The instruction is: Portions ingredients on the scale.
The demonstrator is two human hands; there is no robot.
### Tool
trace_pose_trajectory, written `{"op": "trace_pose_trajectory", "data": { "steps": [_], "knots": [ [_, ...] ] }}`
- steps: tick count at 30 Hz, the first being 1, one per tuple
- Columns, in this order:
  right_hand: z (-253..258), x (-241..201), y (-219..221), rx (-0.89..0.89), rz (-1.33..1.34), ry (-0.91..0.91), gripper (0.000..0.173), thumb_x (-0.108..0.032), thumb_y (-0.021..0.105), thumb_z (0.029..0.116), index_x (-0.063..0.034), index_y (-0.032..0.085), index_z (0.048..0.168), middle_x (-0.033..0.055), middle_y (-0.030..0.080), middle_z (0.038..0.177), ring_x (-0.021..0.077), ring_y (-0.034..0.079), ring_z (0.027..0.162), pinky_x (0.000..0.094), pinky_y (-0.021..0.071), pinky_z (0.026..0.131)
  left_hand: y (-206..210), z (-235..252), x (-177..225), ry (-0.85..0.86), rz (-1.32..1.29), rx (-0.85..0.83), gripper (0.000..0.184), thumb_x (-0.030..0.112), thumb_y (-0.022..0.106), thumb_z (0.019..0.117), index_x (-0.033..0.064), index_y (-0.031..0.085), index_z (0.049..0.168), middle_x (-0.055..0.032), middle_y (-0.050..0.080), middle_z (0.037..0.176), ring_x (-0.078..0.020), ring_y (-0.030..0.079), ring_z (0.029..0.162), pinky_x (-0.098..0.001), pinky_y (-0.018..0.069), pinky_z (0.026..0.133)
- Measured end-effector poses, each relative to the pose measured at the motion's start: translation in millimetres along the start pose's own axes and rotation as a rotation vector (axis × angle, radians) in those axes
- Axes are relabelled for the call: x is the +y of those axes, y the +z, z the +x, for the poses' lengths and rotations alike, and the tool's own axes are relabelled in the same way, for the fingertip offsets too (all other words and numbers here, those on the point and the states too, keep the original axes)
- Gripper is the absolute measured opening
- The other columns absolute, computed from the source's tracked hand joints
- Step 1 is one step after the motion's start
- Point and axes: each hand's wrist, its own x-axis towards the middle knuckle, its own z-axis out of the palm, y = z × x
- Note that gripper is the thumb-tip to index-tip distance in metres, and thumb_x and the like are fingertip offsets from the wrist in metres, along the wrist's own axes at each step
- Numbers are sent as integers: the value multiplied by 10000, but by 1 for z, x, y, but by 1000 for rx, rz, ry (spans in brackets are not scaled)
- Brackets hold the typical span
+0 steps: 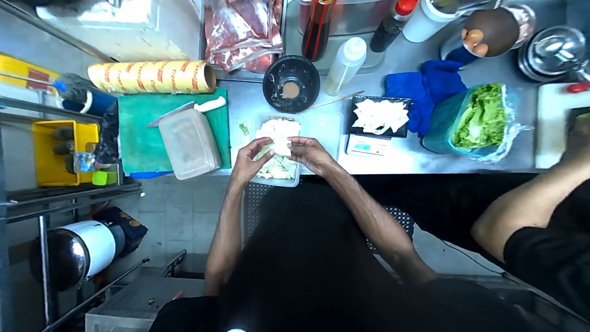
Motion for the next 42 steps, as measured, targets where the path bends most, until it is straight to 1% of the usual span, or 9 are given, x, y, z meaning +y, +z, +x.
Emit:
{"op": "trace_pose_trajectory", "data": {
  "steps": [7, 13, 18, 22, 26, 31, 34, 39, 42],
  "knots": [
    [-11, 2, -3, -19, 39, 5, 385, -30, 622, 995, -19, 559, 1374, 106, 694, 1061, 170, 699, 855, 355, 611, 821, 22, 18, 2, 0, -208, -96, 503, -99, 691, 891, 134, 625, 1331, -86, 668, 1292, -219, 718, 953, -379, 627, 825],
    [-31, -10, -23, -18, -176, -202, 272, -42, 634, 990, 18, 650, 1255, 101, 700, 1019, 141, 669, 819, 319, 593, 750, 35, 30, -12, 19, -118, -75, 298, 29, 696, 936, 87, 684, 1228, -66, 706, 1030, -153, 675, 816, -325, 600, 741],
    [-50, -61, -110, 480, -702, -520, 302, -147, 632, 1000, -5, 674, 1263, 131, 728, 1055, 194, 706, 873, 402, 610, 798, 27, 27, -15, 6, -66, 51, 236, 154, 744, 946, 74, 700, 1163, -56, 717, 1006, -158, 692, 809, -339, 610, 747],
    [-55, -95, -181, 865, -997, -410, 290, -280, 694, 971, -94, 742, 1189, 108, 751, 1079, 261, 707, 941, 520, 550, 865, 18, 21, -17, -2, -74, 123, 217, 150, 751, 942, 85, 693, 1140, -51, 718, 1037, -174, 704, 851, -359, 620, 764],
    [-43, -89, -200, 961, -1171, -383, 248, -309, 741, 929, -117, 779, 1082, 87, 769, 1003, 281, 720, 935, 559, 542, 856, 19, 21, -13, 18, -131, 208, 208, 91, 762, 919, 85, 689, 1114, -52, 720, 1061, -182, 715, 874, -363, 626, 789],
    [-38, -76, -202, 1062, -1392, -529, 319, -343, 728, 929, -88, 757, 1119, 183, 667, 1147, 386, 597, 1119, 510, 487, 978, 19, 17, -7, 122, -228, 289, 258, 7, 780, 863, 78, 691, 1094, -59, 707, 1099, -204, 705, 971, -379, 621, 860],
    [-51, -78, -181, 962, -1223, -574, 353, -374, 687, 965, -86, 747, 1160, 162, 678, 1129, 304, 639, 998, 456, 527, 888, 21, 16, 0, 177, -229, 265, 274, -29, 793, 829, 67, 702, 1070, -55, 681, 1150, -187, 682, 1008, -345, 618, 847],
    [-74, -58, -91, 214, -524, -316, 364, -270, 516, 1077, -14, 654, 1296, 88, 740, 1062, 142, 679, 800, 331, 577, 701, 60, 27, 23, 339, -152, 44, 231, -33, 805, 795, 41, 715, 995, -77, 646, 1214, -195, 664, 1082, -363, 618, 894],
    [-79, -47, -61, 8, -295, -195, 301, -167, 602, 1036, 8, 660, 1275, 81, 717, 1017, 123, 663, 787, 288, 578, 699, 87, 37, 35, 415, -73, -70, 178, -4, 783, 829, 14, 730, 997, -111, 631, 1250, -206, 671, 1073, -383, 623, 895]
  ]
}}
